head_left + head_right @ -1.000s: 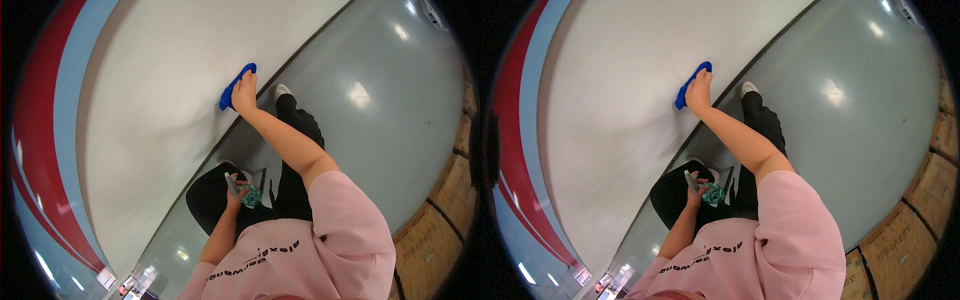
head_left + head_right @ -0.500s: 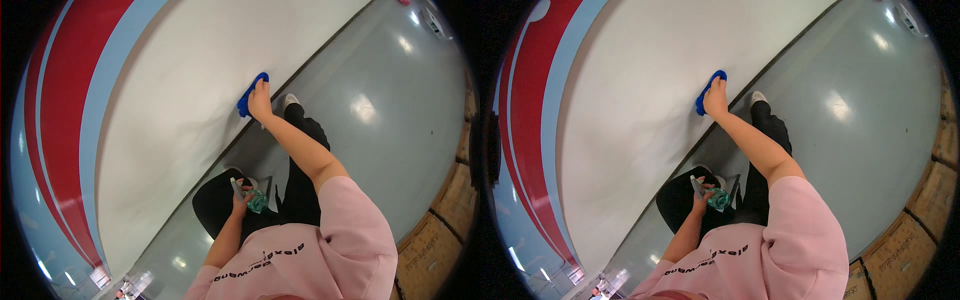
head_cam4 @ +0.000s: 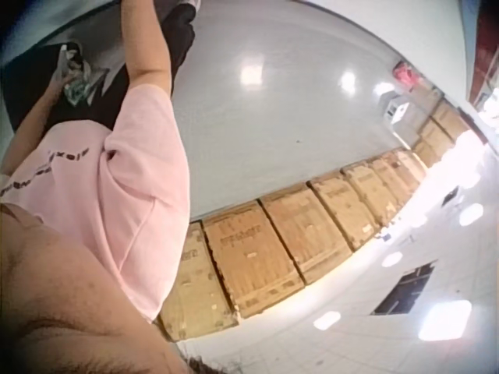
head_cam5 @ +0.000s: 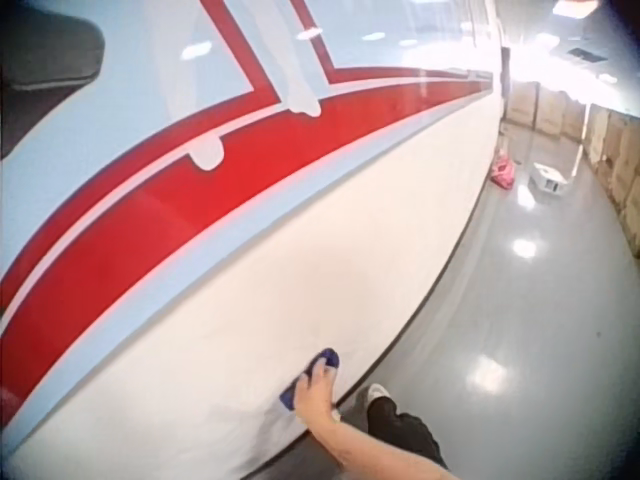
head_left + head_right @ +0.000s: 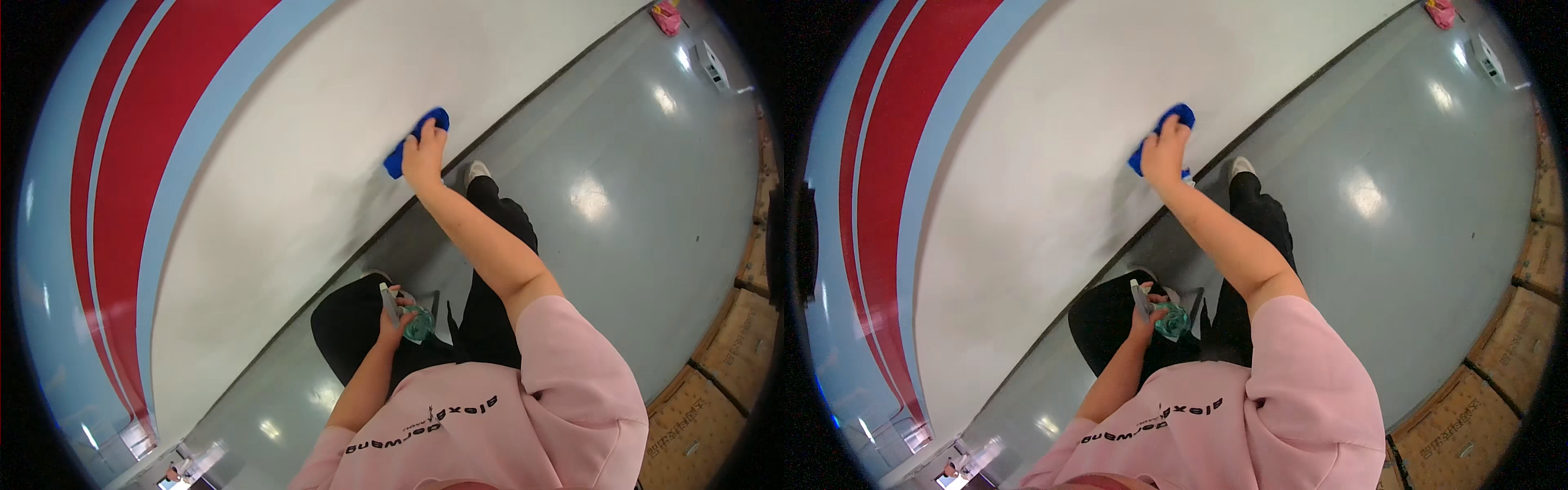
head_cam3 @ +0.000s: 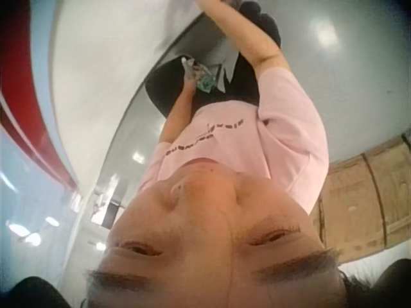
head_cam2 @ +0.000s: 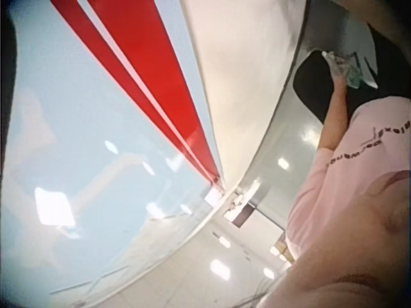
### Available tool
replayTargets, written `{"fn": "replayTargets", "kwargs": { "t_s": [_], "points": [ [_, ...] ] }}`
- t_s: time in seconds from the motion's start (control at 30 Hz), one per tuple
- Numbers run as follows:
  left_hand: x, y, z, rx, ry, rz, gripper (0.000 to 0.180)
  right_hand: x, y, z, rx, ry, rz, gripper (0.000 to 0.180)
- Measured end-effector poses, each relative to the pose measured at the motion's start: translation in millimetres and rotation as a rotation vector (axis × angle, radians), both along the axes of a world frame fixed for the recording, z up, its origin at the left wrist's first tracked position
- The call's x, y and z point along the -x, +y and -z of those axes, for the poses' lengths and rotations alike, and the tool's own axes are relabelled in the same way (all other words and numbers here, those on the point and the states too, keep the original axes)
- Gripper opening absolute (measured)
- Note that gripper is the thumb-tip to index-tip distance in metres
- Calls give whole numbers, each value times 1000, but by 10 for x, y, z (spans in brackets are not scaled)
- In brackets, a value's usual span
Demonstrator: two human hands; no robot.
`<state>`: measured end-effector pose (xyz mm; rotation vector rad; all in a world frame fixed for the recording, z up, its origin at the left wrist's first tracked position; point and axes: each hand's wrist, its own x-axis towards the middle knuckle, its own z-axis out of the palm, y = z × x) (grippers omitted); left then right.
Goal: Cleaning a large painted wall with a blue cloth and spray bottle.
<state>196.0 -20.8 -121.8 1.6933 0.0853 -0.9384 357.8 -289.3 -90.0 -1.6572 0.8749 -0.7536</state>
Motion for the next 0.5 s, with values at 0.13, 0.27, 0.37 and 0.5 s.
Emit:
{"fn": "replayTargets", "kwargs": {
  "t_s": [0.13, 0.27, 0.37, 0.5],
  "points": [
    [16, -42, -33, 31, -40, 5, 65, 131, 72, -733, 140, -149, -115, 49],
    [20, -93, -36, -31, -17, 10, 66, 115, -19, -453, 170, -107, -54, 48],
    [48, -74, -33, 20, -47, 1, 67, 87, -53, -362, 236, -142, 22, 48],
    [37, -122, -84, 53, -92, 20, 68, -118, -219, -109, 104, 14, 225, 49]
  ]
}}
